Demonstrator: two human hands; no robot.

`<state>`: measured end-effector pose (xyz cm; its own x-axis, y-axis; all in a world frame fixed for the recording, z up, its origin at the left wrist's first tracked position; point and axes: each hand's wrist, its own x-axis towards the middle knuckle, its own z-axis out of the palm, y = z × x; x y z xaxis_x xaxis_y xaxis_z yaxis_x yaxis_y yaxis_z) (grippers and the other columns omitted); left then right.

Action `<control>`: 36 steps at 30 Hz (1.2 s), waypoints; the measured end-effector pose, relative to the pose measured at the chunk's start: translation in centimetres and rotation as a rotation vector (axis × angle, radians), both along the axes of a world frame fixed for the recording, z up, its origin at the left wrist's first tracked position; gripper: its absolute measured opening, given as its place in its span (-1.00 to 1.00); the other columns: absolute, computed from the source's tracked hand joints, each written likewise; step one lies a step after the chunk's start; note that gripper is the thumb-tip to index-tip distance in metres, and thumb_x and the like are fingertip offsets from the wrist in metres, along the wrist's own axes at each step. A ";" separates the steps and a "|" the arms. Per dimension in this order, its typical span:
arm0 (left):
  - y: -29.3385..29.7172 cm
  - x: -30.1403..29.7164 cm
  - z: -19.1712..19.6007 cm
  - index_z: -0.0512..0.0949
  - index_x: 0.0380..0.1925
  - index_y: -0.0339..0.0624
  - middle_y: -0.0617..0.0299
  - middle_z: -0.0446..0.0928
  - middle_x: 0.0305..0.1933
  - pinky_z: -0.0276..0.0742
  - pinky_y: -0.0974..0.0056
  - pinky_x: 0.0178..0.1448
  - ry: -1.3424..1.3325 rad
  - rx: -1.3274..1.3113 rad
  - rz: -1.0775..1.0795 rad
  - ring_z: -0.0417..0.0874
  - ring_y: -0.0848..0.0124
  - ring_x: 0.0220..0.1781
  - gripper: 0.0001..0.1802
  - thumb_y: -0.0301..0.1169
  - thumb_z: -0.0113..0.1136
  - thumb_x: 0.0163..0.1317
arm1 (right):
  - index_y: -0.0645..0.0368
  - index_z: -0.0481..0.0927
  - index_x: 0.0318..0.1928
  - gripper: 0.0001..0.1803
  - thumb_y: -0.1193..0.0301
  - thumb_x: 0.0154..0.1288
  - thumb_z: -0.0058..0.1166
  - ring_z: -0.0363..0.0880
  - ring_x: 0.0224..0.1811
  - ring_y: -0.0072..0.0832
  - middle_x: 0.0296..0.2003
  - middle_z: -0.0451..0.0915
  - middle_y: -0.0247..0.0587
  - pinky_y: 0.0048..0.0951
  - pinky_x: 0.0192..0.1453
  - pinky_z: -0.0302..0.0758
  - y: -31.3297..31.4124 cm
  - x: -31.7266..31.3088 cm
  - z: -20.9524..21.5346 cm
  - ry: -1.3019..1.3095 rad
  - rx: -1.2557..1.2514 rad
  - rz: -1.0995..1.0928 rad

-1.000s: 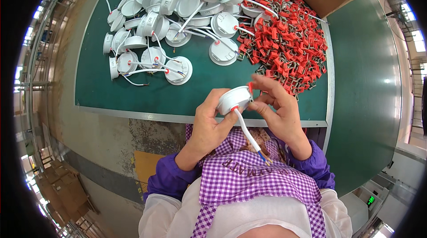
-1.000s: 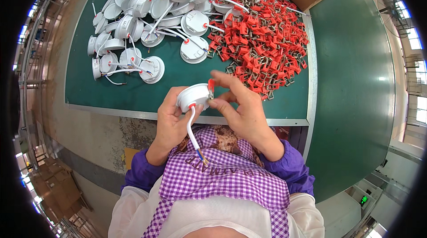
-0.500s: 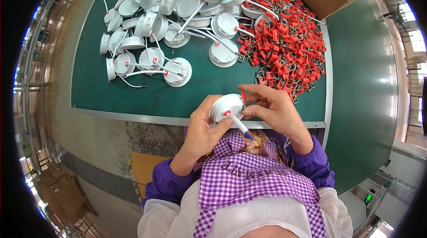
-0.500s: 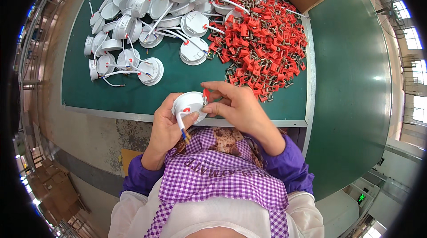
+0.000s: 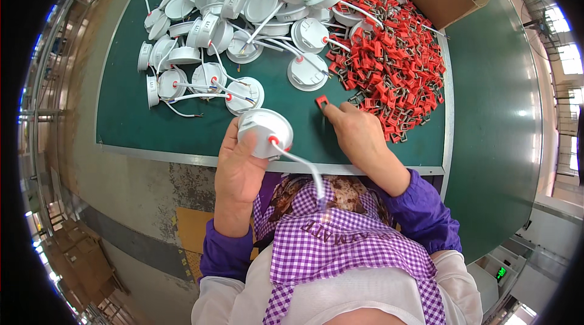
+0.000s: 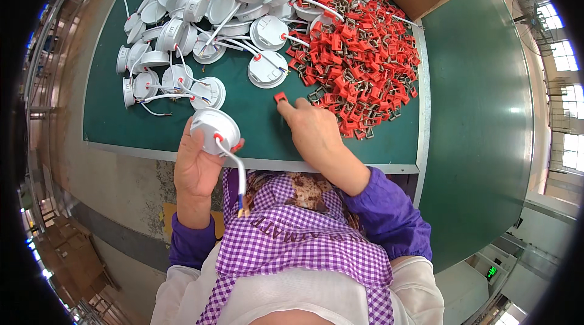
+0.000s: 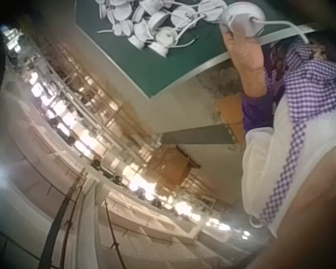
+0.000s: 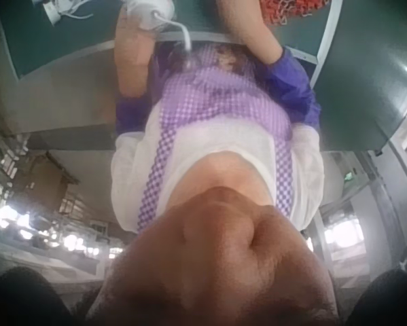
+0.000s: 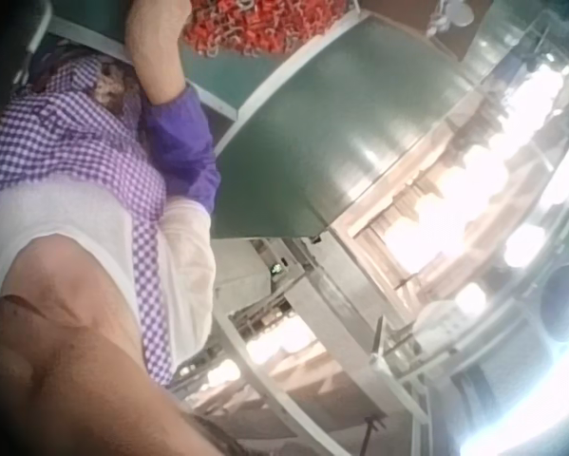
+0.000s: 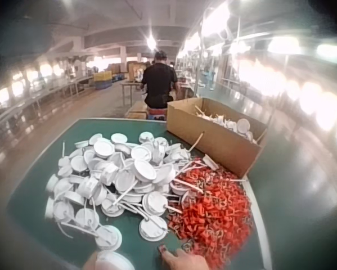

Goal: The recorder is assembling small circular light fixture bases by manually inserting red plastic locking clips into prepared slots.

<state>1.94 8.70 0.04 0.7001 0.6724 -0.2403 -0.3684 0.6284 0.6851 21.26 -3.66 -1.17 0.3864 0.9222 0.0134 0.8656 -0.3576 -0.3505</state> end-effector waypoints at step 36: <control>-2.7 5.3 0.3 0.55 -0.05 -0.32 0.23 0.64 -0.21 0.56 0.40 -0.15 0.440 0.613 -0.071 0.61 0.58 -0.22 -0.65 -0.46 0.38 0.17 | 0.28 0.58 -0.11 -0.73 0.70 0.14 0.12 0.66 -0.34 -0.17 -0.29 0.62 -0.09 -0.30 -0.30 0.60 -1.3 -1.5 3.8 0.323 0.544 -0.038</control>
<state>7.27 5.96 0.34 0.6730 0.7321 -0.1051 0.0470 0.0995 0.9939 19.76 -4.96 2.60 0.4818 0.8019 0.3532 0.6757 -0.0834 -0.7324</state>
